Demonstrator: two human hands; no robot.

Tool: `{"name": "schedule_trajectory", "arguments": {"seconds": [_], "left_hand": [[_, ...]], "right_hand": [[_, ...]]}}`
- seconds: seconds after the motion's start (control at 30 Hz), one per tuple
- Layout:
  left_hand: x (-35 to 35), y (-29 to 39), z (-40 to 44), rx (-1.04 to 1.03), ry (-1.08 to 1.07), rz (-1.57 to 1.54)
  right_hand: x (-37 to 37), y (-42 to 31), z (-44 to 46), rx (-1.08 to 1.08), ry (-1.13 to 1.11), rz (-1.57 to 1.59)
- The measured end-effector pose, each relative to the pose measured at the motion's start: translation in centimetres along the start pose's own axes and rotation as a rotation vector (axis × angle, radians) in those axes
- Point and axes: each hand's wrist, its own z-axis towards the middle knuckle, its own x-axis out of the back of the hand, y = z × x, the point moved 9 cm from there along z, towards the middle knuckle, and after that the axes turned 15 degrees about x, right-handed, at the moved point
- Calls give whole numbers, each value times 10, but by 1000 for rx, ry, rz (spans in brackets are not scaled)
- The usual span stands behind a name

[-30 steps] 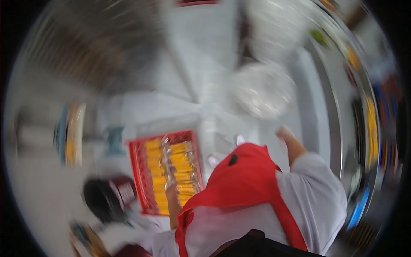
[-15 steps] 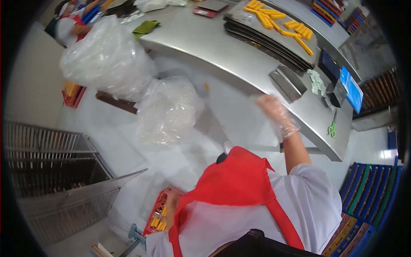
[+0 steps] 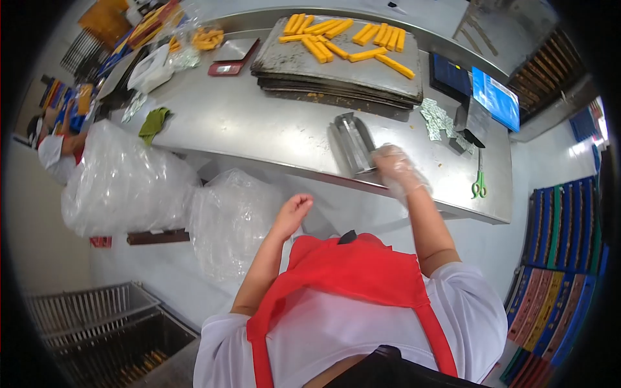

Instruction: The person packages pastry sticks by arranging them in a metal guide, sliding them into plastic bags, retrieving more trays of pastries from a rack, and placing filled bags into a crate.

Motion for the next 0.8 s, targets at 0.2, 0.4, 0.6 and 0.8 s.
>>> {"name": "schedule_trajectory", "arguments": {"seconds": [0.2, 0.4, 0.6, 0.8], "left_hand": [[48, 96, 39, -274, 207, 52], [139, 126, 87, -311, 379, 295], [170, 164, 96, -413, 432, 424], [205, 178, 110, -482, 469, 436]], "right_hand": [[-72, -142, 36, 658, -139, -276], [-55, -193, 87, 354, -182, 81], [76, -119, 208, 493, 575, -286], [78, -81, 290, 168, 108, -423]]}}
